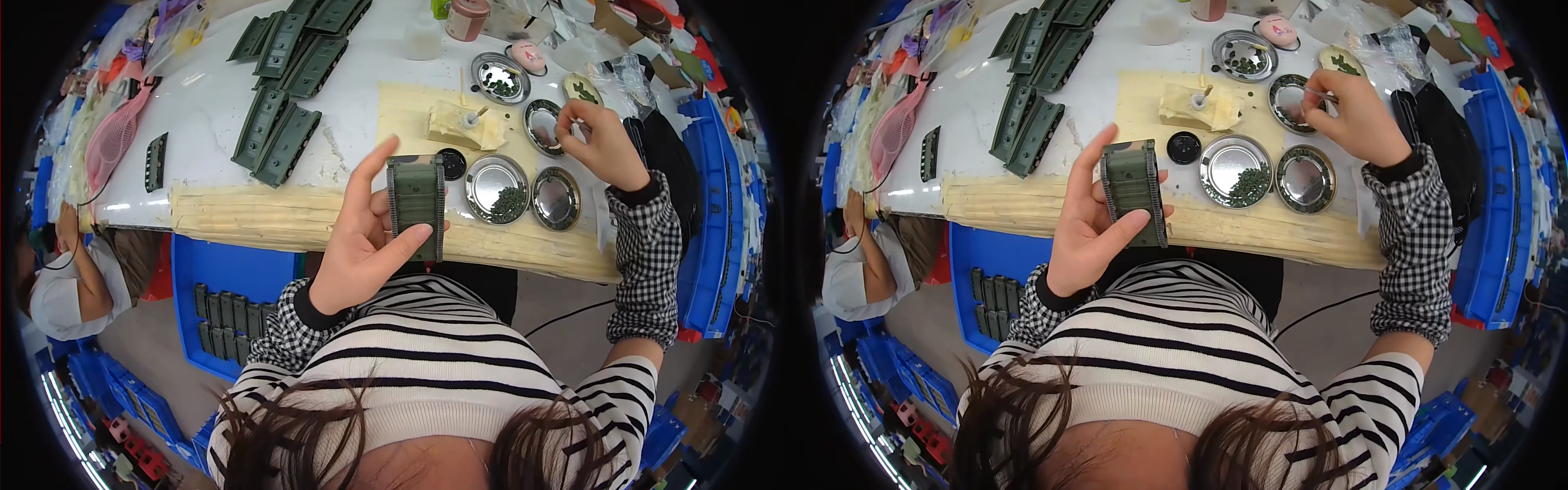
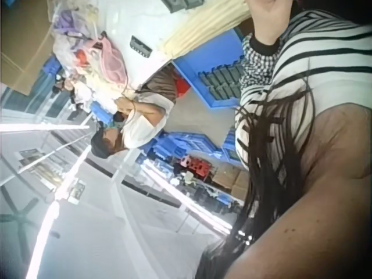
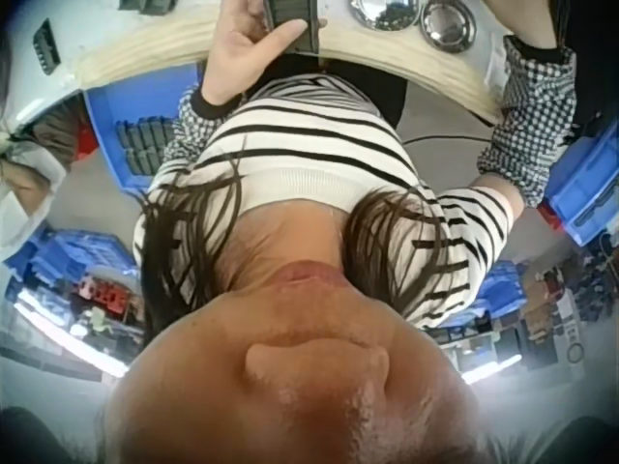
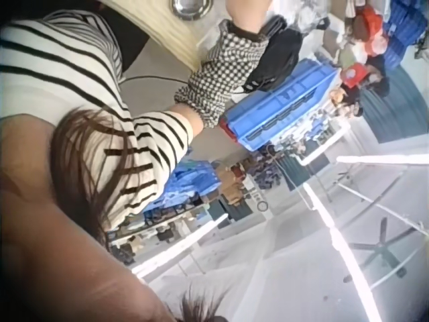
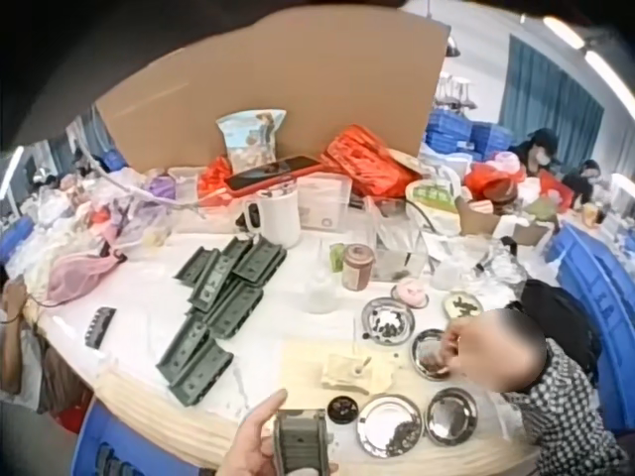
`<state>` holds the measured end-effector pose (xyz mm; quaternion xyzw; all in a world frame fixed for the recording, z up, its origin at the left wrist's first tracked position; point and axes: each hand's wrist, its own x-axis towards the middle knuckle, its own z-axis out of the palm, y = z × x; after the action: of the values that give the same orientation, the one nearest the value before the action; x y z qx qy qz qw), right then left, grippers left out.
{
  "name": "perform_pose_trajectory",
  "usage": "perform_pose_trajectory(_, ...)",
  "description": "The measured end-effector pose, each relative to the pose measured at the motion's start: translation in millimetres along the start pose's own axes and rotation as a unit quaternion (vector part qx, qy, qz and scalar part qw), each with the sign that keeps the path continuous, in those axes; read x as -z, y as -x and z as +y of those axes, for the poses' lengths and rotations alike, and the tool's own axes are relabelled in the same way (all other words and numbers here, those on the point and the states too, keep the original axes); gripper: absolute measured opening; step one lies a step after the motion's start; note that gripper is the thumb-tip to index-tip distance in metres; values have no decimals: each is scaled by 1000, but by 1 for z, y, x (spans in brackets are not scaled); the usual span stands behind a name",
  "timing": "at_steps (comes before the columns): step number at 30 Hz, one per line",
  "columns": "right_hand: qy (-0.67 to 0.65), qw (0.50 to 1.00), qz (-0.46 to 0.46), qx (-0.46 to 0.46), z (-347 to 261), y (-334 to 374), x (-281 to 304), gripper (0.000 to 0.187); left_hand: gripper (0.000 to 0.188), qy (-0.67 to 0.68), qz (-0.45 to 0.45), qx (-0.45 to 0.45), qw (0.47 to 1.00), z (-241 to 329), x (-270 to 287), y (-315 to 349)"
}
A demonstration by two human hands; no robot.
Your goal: Assembling a green toy tank model by attaching small components using a precision tool.
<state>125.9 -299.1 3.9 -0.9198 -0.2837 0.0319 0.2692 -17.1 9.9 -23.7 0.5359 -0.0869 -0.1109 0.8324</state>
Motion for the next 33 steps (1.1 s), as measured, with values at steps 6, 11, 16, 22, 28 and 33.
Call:
perform_pose_trajectory(6, -89, 991, 101, 0, -113, 39, -17, 17, 36, -4, -61, 62, 996, -4, 7, 0)
perform_pose_trajectory(11, -170, 975, 125, 70, -153, 31, -60, 20, 19, 28, -57, 37, 997, -16, -4, -3)
perform_pose_trajectory(16, -201, 965, 150, 74, -158, 28, -79, 22, 15, 21, -30, 27, 999, -22, 6, 3)
perform_pose_trajectory(22, -15, 962, 142, 235, -144, 34, -82, 25, 22, 27, -45, 38, 998, -9, 1, 4)
perform_pose_trajectory(28, 168, 926, 136, 310, -151, 39, -70, 31, 22, -60, -52, 33, 996, -14, 4, 4)
perform_pose_trajectory(33, 156, 928, 148, 304, -148, 38, -79, 25, 19, -151, -45, 17, 987, -13, 4, 4)
